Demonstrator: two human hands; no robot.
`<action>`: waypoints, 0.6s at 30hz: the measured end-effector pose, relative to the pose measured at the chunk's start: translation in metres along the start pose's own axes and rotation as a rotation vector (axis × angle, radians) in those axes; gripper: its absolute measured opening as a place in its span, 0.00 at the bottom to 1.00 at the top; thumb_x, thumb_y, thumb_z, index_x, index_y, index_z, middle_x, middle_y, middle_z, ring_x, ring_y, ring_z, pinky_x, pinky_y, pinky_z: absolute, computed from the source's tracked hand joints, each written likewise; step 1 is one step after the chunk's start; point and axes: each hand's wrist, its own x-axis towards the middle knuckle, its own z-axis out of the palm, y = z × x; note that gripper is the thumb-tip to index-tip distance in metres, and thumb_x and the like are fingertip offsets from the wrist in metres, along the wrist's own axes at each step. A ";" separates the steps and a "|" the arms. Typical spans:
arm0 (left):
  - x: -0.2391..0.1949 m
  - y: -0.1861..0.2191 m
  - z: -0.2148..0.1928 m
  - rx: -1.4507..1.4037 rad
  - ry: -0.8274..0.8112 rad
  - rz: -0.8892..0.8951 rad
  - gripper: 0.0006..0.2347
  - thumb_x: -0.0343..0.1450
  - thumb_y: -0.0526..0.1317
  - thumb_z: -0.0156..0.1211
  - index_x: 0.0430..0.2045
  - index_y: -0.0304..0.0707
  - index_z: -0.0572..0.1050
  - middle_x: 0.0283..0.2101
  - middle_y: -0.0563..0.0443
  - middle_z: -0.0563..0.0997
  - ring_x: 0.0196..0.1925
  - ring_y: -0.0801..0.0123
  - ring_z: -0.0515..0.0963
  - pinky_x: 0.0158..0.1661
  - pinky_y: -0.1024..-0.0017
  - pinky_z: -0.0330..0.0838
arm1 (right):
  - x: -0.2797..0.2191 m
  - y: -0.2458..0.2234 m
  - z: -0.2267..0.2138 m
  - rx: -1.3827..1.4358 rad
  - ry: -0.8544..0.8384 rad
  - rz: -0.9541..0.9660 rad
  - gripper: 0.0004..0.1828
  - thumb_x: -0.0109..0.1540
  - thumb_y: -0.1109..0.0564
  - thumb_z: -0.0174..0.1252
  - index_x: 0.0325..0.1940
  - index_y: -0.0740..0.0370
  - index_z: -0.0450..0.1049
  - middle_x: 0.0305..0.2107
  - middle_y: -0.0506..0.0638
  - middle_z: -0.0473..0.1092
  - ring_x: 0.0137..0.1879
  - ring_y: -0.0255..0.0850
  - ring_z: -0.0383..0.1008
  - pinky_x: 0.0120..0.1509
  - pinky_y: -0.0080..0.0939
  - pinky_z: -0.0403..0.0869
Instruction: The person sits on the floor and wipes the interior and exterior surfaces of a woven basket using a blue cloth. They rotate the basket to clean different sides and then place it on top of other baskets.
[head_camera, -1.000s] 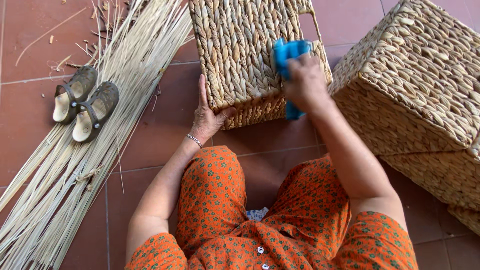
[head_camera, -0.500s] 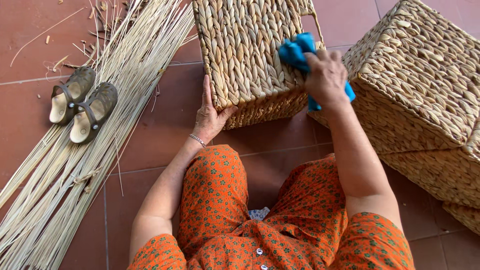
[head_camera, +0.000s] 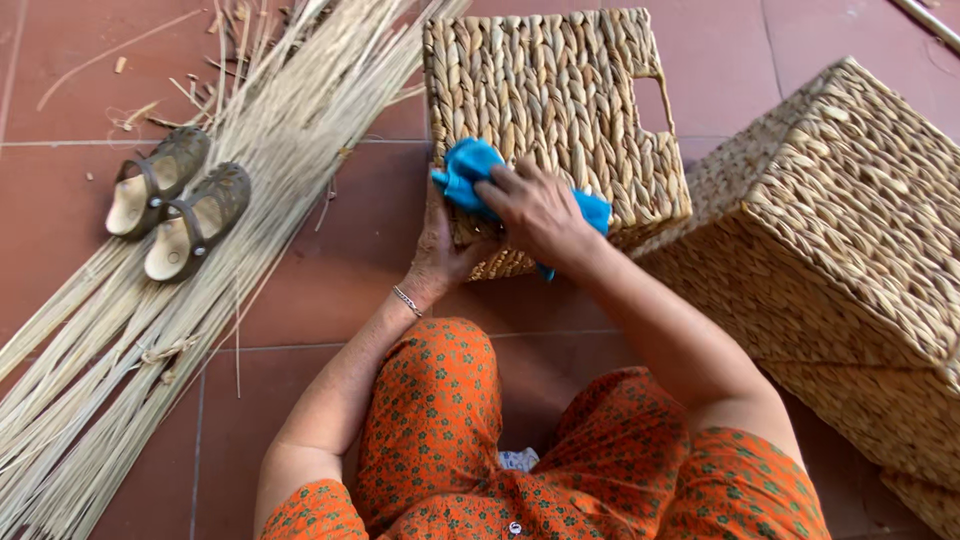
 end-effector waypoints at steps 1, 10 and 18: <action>0.000 -0.001 0.000 0.026 -0.006 0.013 0.53 0.69 0.54 0.70 0.74 0.28 0.32 0.78 0.25 0.41 0.82 0.42 0.45 0.77 0.58 0.46 | 0.019 0.011 0.007 -0.098 0.043 -0.022 0.18 0.54 0.63 0.61 0.48 0.58 0.74 0.47 0.56 0.70 0.51 0.54 0.70 0.47 0.58 0.74; -0.007 -0.005 -0.002 0.146 -0.024 0.032 0.51 0.70 0.61 0.63 0.75 0.29 0.33 0.79 0.27 0.37 0.83 0.40 0.40 0.79 0.56 0.41 | 0.172 0.114 0.062 -0.256 0.098 0.521 0.24 0.57 0.58 0.55 0.58 0.57 0.68 0.52 0.57 0.68 0.61 0.59 0.64 0.53 0.61 0.69; -0.010 -0.003 0.001 0.022 -0.007 -0.002 0.50 0.69 0.54 0.69 0.75 0.31 0.35 0.78 0.27 0.42 0.81 0.41 0.45 0.77 0.57 0.48 | 0.032 0.022 0.008 0.009 -0.060 0.053 0.35 0.56 0.68 0.54 0.69 0.61 0.67 0.59 0.60 0.67 0.58 0.62 0.68 0.55 0.60 0.73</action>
